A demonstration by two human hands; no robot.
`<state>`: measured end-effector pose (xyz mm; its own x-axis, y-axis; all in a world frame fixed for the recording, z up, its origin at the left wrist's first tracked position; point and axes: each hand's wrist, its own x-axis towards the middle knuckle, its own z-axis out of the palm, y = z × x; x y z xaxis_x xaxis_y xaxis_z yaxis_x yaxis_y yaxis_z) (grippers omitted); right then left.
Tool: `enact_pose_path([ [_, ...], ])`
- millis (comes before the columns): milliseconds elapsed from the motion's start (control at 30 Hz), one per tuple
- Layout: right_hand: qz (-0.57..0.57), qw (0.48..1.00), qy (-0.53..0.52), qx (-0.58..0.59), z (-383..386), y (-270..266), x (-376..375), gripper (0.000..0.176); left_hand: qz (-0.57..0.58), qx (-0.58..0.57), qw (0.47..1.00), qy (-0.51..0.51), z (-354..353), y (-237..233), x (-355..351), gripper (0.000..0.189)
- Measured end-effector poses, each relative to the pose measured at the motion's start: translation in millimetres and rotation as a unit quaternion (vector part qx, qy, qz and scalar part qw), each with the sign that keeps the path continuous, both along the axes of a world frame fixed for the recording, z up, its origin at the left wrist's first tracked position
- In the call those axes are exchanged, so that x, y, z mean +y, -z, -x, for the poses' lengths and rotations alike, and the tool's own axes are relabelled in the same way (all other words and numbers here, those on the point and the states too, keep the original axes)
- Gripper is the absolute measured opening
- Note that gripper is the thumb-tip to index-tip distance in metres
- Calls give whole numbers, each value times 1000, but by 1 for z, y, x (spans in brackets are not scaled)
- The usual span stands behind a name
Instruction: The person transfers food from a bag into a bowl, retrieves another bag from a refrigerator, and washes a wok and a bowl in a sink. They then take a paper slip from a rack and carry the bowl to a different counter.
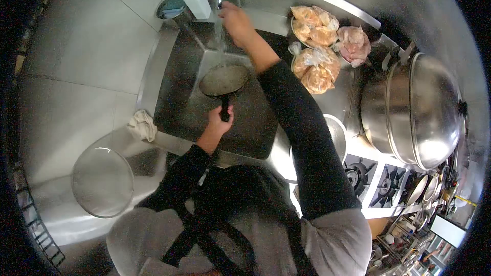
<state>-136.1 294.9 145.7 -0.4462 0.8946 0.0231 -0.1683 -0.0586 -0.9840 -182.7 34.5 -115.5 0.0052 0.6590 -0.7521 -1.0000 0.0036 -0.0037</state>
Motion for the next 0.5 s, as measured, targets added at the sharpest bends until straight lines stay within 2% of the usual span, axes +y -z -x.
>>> enact_pose_path([
  [33, 88, 993, -47, 58, 20, -1, 13, 40, -4, 2, 1000, -2, 10, -11, 7, 29],
  [67, 84, 993, -52, 58, 35, 17, 32, 40, 8, -34, 998, -61, 21, -34, 17, 33],
  [100, 173, 966, -123, 146, 52, 50, 48, 36, 21, -71, 990, -122, 31, -59, 25, 37],
  [133, 261, 918, -192, 230, 65, 73, 55, 32, 38, -41, 989, -140, 41, -89, 39, 46],
  [167, 268, 941, -169, 118, 75, 80, 55, 28, 3, -10, 995, -96, 55, -91, 52, 47],
  [200, 268, 941, -174, 115, 82, 89, 57, 28, -33, 22, 998, -51, 69, -93, 65, 49],
  [233, 204, 949, -230, 76, 87, 99, 64, 30, -34, 21, 998, -55, 75, -106, 78, 49],
  [267, 135, 949, -283, 36, 91, 102, 70, 32, -42, 49, 998, -3, 77, -127, 95, 48],
  [300, -46, 959, -273, -64, 94, 93, 66, 29, -50, 77, 994, 52, 79, -138, 115, 47],
  [333, -219, 934, -227, -169, 97, 85, 62, 26, -54, 75, 994, 51, 83, -136, 139, 47],
  [367, -418, 842, -197, -278, 102, 78, 59, 25, -47, 67, 995, 54, 87, -128, 167, 49],
  [400, -593, 699, -155, -369, 102, 68, 55, 30, -41, 59, 996, 58, 90, -122, 190, 52],
  [433, -438, 815, -131, -357, 84, 34, 25, 29, -48, 58, 996, 58, 93, -116, 213, 52],
  [500, -376, 835, -15, -402, 56, 24, 2, 32, -92, 88, 989, 70, 100, -108, 254, 47],
])
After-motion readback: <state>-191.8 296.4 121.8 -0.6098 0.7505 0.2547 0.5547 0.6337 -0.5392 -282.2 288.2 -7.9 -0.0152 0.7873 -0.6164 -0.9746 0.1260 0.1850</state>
